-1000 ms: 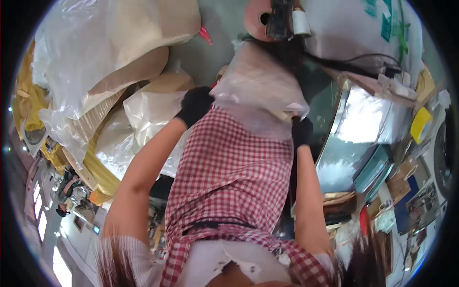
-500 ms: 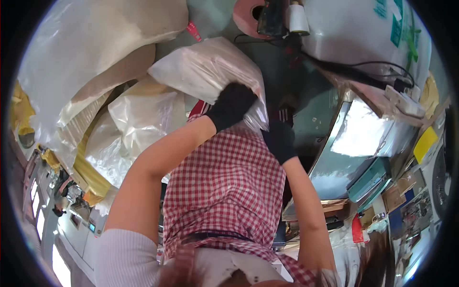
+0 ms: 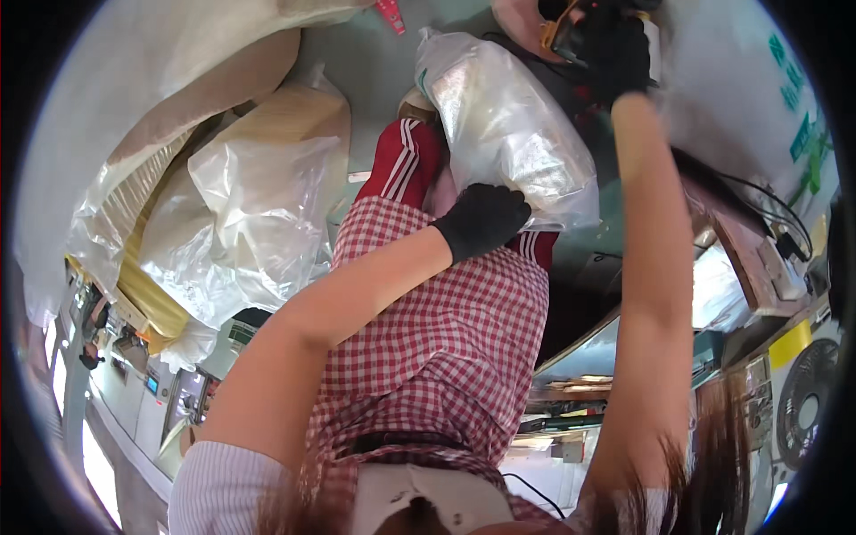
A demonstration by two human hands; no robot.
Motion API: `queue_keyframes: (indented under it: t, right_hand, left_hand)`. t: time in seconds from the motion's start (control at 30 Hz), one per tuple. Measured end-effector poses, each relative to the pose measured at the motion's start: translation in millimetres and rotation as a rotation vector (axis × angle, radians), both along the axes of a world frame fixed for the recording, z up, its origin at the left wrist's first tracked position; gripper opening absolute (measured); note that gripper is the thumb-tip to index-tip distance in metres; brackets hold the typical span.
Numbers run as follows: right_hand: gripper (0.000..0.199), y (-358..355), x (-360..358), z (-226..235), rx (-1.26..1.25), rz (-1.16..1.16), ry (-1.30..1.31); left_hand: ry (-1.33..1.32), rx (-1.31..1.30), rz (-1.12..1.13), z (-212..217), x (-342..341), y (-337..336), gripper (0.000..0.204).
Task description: Packaging and sealing bundles of wooden sticks into plastic bags using a heat sealer and tape dispenser.
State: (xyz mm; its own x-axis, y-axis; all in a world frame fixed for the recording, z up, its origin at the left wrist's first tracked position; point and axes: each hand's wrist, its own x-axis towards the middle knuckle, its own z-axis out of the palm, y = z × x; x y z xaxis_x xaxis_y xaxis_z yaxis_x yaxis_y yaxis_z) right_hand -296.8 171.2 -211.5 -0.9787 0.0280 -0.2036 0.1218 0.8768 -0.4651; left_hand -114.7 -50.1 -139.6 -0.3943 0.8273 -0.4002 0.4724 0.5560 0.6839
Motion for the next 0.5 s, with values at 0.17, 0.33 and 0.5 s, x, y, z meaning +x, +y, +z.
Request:
queue_keyframes:
  t: [0.17, 0.33, 0.5]
  right_hand:
    - [0.094, -23.3, 169.9, 78.8, 0.092, 0.235, -0.039]
    - [0.062, 9.1, 232.3, 60.1, 0.106, -0.167, -0.422]
    - [0.039, 31.3, 205.1, 53.5, 0.166, -0.066, -0.372]
  left_hand:
    - [0.755, 0.188, 0.213, 14.7, -90.8, -3.9, 0.05]
    - [0.51, -0.164, 0.026, -35.7, -179.4, 11.8, 0.039]
    - [0.744, 0.401, 0.016, -2.3, -175.9, 38.0, 0.046]
